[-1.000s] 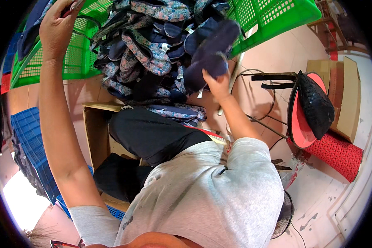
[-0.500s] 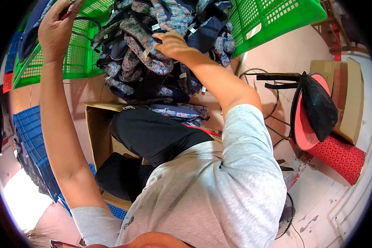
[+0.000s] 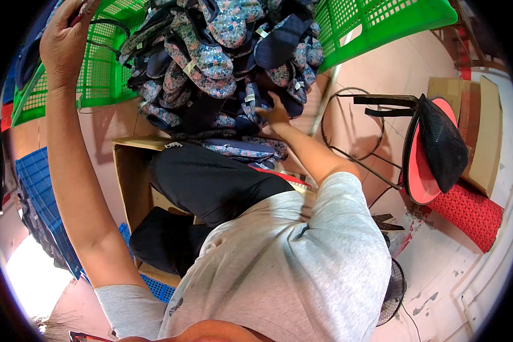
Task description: The person sits on the floor and uses scissors to trim loose threads and excess fabric from the edges of floral-patterned slippers. They pick up slippers from a green crate, trim them, and place them into a cardboard box.
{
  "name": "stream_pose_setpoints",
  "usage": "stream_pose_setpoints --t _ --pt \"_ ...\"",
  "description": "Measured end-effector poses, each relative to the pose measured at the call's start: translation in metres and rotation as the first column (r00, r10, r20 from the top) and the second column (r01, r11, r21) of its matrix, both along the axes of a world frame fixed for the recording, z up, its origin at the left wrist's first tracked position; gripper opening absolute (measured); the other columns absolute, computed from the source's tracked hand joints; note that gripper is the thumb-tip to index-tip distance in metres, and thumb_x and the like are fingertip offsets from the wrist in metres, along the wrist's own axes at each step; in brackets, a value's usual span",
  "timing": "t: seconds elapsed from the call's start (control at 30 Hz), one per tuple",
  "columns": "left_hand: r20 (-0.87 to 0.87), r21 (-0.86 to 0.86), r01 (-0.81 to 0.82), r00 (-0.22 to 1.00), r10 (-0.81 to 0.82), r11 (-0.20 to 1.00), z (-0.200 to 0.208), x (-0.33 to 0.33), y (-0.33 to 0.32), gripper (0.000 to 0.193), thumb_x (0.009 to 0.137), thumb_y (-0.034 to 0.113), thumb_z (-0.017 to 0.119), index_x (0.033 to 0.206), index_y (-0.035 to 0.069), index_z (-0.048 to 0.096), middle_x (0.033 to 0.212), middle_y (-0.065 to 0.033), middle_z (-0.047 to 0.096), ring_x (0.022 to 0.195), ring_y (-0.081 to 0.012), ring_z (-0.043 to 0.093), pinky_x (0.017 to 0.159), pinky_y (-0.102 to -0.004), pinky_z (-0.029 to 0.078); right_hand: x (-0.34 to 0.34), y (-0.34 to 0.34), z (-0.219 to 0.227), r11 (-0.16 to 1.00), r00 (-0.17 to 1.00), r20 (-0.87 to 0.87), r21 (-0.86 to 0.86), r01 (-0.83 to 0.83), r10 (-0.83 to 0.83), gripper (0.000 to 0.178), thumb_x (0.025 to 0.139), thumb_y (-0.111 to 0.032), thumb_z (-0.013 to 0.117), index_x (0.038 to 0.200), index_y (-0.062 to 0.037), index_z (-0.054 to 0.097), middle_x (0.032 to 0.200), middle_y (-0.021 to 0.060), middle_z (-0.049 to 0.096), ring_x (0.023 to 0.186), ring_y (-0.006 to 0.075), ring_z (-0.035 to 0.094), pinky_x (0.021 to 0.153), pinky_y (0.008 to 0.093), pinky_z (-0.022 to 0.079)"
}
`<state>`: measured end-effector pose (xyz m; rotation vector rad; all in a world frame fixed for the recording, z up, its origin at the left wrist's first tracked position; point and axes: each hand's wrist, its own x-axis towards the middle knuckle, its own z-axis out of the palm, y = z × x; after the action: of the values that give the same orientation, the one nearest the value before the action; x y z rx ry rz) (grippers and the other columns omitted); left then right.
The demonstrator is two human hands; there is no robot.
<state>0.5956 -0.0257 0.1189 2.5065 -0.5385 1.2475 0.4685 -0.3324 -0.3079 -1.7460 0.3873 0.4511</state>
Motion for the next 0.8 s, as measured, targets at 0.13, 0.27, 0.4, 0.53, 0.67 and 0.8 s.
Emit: stream_pose_setpoints --t 0.13,0.27,0.4,0.53,0.67,0.8 --pt "-0.01 0.018 -0.021 1.0 0.021 1.0 0.004 -0.007 -0.01 0.031 0.081 0.009 0.073 0.07 0.001 0.046 0.065 -0.0057 0.034 0.058 -0.0157 0.036 0.053 -0.0311 0.031 -0.033 0.019 -0.023 0.989 0.966 -0.221 -0.035 -0.143 0.132 0.095 0.073 -0.029 0.084 0.149 -0.0059 0.031 0.133 0.0221 0.053 0.116 0.0316 0.056 0.096 0.0359 0.047" --pt "-0.051 -0.02 -0.007 0.999 0.006 1.0 0.001 -0.001 0.0 0.033 0.081 0.01 0.074 0.069 0.001 0.045 0.065 -0.0052 0.032 0.059 -0.0148 0.035 0.053 -0.0306 0.03 -0.04 0.028 -0.063 0.997 0.973 -0.218 -0.026 -0.077 0.07 0.111 0.067 -0.04 0.086 0.152 -0.0017 0.025 0.144 0.0239 0.043 0.129 0.0333 0.047 0.105 0.0362 0.041" --pt "-0.067 0.069 -0.023 0.997 0.028 0.997 0.007 -0.007 -0.005 0.032 0.084 0.012 0.071 0.07 0.001 0.045 0.065 -0.0077 0.035 0.059 -0.0193 0.039 0.054 -0.0336 0.032 -0.047 0.037 -0.075 0.991 0.99 -0.115 -0.112 0.071 -0.084 0.109 0.065 -0.04 0.088 0.149 -0.0038 0.029 0.135 0.0214 0.054 0.122 0.0323 0.055 0.101 0.0365 0.044" --pt "-0.149 0.024 0.004 0.989 0.0 1.0 -0.004 0.005 0.02 0.032 0.091 0.034 0.069 0.09 0.003 0.06 0.073 -0.0034 0.049 0.068 -0.0116 0.044 0.066 -0.0232 0.041 -0.043 0.037 -0.051 0.998 0.995 -0.101 -0.055 -0.006 0.0 0.093 0.068 -0.035 0.087 0.141 0.0011 0.04 0.124 0.0188 0.061 0.111 0.0288 0.06 0.094 0.035 0.048" --pt "-0.198 0.065 -0.062 0.977 0.073 0.996 0.002 -0.001 0.028 0.031 0.091 0.034 0.069 0.091 0.004 0.061 0.074 -0.0042 0.05 0.068 -0.0126 0.045 0.067 -0.0237 0.043 -0.039 0.045 -0.037 0.992 0.987 -0.103 -0.011 -0.122 0.12 0.074 0.069 -0.028 0.087 0.127 0.0026 0.052 0.111 0.0158 0.068 0.1 0.0267 0.065 0.089 0.035 0.05" --pt "-0.183 0.084 -0.043 0.981 0.057 0.996 -0.005 0.005 0.03 0.028 0.091 0.031 0.069 0.091 0.005 0.06 0.074 -0.0044 0.048 0.067 -0.0124 0.044 0.065 -0.0235 0.041 -0.041 0.048 -0.045 0.996 0.996 0.018 -0.039 -0.082 0.083 0.085 0.07 -0.036 0.084 0.135 0.0009 0.044 0.121 0.0201 0.064 0.109 0.0301 0.061 0.093 0.0369 0.048"
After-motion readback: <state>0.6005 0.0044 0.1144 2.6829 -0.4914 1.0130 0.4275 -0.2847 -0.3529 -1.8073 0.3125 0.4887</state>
